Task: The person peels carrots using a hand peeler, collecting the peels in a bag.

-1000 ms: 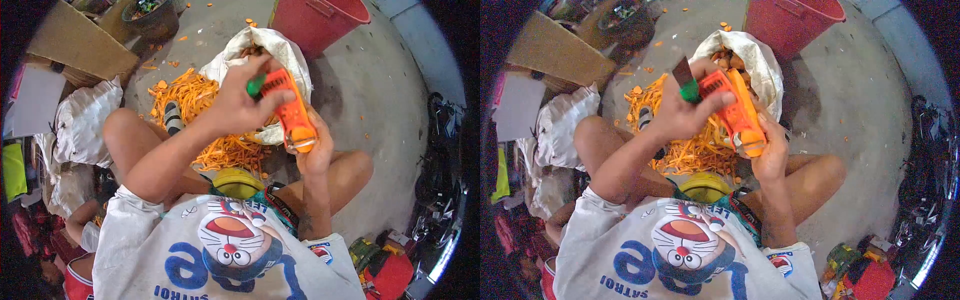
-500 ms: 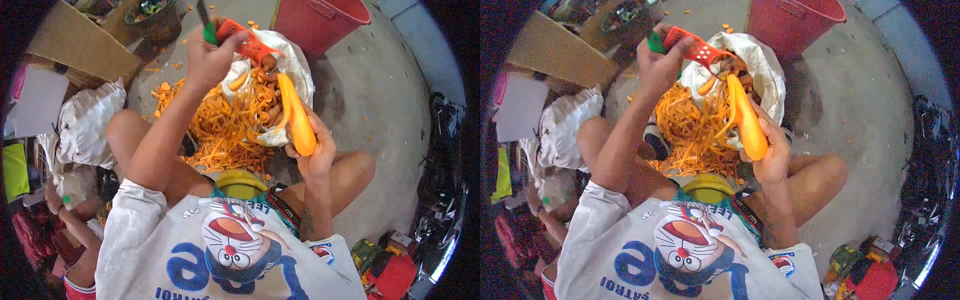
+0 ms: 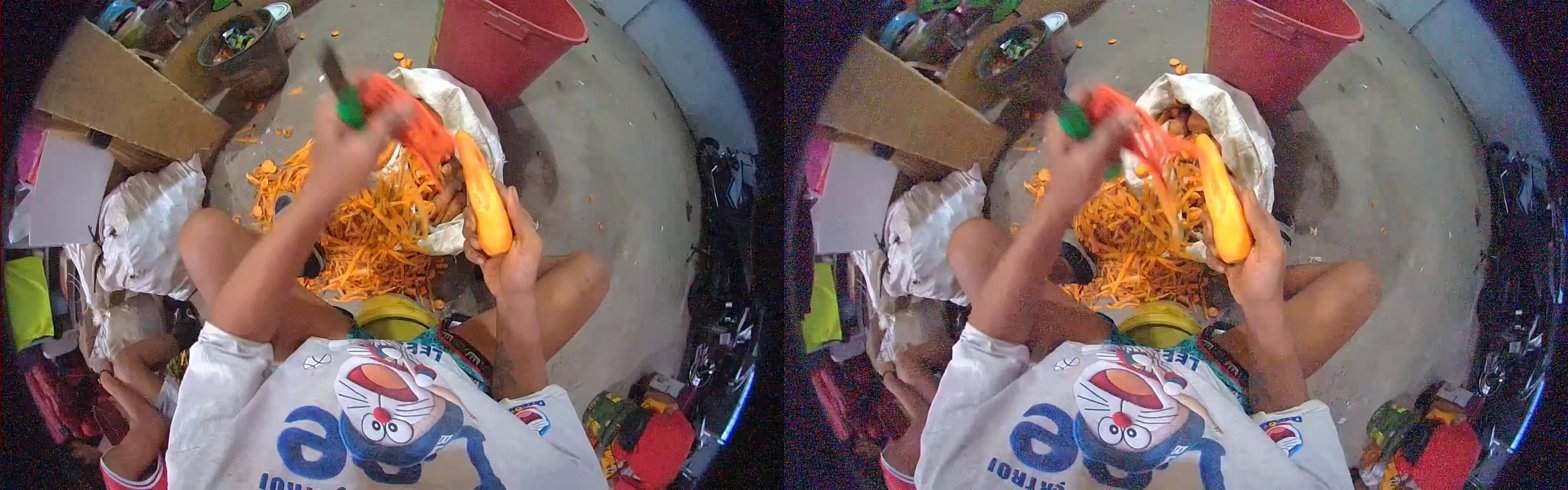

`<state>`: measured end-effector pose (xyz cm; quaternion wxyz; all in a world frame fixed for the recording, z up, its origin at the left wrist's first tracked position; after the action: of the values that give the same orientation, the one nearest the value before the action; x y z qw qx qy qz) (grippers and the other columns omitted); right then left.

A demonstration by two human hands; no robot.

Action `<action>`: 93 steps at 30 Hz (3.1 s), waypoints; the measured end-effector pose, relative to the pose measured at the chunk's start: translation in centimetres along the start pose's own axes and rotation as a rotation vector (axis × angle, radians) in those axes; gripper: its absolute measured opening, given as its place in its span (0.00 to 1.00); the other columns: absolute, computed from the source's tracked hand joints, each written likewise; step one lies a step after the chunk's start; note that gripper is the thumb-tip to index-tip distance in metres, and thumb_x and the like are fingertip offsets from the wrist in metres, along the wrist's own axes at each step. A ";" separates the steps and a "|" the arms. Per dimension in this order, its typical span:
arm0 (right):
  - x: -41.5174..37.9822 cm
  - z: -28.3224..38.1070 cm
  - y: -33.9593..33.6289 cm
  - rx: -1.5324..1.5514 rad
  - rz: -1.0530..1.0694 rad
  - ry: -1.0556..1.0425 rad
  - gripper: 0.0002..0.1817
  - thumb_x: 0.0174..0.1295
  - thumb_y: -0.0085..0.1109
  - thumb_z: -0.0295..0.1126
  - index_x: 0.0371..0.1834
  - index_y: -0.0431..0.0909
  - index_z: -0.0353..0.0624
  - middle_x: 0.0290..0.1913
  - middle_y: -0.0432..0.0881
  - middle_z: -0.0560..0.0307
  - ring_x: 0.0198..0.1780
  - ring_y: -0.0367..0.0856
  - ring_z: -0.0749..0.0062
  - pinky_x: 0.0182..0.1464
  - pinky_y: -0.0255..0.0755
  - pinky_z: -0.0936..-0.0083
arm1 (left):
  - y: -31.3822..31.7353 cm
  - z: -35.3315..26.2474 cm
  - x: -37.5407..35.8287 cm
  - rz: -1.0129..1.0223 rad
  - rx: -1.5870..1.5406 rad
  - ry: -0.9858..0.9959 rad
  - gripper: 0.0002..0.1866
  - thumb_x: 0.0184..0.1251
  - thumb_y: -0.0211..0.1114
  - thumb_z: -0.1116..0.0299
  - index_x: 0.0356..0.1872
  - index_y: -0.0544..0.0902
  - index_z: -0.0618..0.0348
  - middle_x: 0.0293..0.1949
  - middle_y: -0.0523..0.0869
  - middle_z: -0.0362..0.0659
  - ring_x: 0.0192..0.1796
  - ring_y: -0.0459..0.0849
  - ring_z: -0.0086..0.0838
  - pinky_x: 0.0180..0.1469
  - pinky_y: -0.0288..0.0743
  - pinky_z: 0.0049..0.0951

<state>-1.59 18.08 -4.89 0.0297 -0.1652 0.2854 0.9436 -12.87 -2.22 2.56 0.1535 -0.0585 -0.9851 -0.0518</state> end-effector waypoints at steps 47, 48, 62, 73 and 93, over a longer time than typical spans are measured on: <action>0.0 0.9 1.3 -0.019 0.115 -0.040 0.33 0.77 0.45 0.43 0.78 0.61 0.34 0.41 0.80 0.55 0.31 0.78 0.81 0.19 0.69 0.84 | 2.9 -2.0 -3.0 0.115 0.083 0.076 0.09 0.67 0.73 0.72 0.42 0.82 0.63 0.34 0.89 0.40 0.37 0.87 0.20 0.41 0.81 0.24; 0.2 0.8 1.9 -0.025 0.110 -0.039 0.33 0.77 0.45 0.43 0.78 0.61 0.34 0.41 0.80 0.55 0.31 0.78 0.81 0.19 0.69 0.84 | 5.0 -2.8 -4.3 0.249 0.196 0.142 0.10 0.67 0.74 0.72 0.42 0.82 0.63 0.34 0.89 0.40 0.37 0.87 0.20 0.41 0.82 0.25; -0.2 -0.7 0.5 0.296 0.196 0.174 0.19 0.79 0.45 0.40 0.67 0.66 0.44 0.42 0.74 0.50 0.22 0.68 0.81 0.15 0.61 0.91 | 1.6 2.7 -1.3 0.290 0.750 -0.075 0.12 0.63 0.68 0.71 0.45 0.81 0.66 0.34 0.85 0.64 0.38 0.86 0.58 0.40 0.76 0.47; -0.2 1.6 1.3 0.176 0.143 -0.162 0.28 0.79 0.51 0.44 0.73 0.64 0.37 0.45 0.78 0.52 0.28 0.70 0.80 0.31 0.68 0.85 | 2.8 5.3 -2.9 0.574 0.898 -0.237 0.13 0.57 0.64 0.72 0.42 0.80 0.67 0.34 0.86 0.63 0.41 0.86 0.58 0.46 0.80 0.52; 1.5 0.5 -1.0 -0.343 -0.068 -0.221 0.29 0.75 0.55 0.56 0.47 0.85 0.36 0.28 0.81 0.63 0.26 0.75 0.82 0.29 0.67 0.83 | 0.4 3.7 -2.6 0.573 1.086 -0.306 0.12 0.57 0.64 0.71 0.39 0.82 0.70 0.36 0.87 0.66 0.43 0.88 0.59 0.48 0.81 0.53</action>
<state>-3.00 19.08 -5.54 0.0640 -0.0728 0.1100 0.9892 -11.46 -1.67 -1.73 0.0265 -0.2404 -0.8270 0.5075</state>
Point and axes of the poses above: each hand's wrist, its own x-axis towards the middle knuckle, its own y-axis out of the palm, z = x × y, the point moved 9 cm from there along x, towards the middle knuckle
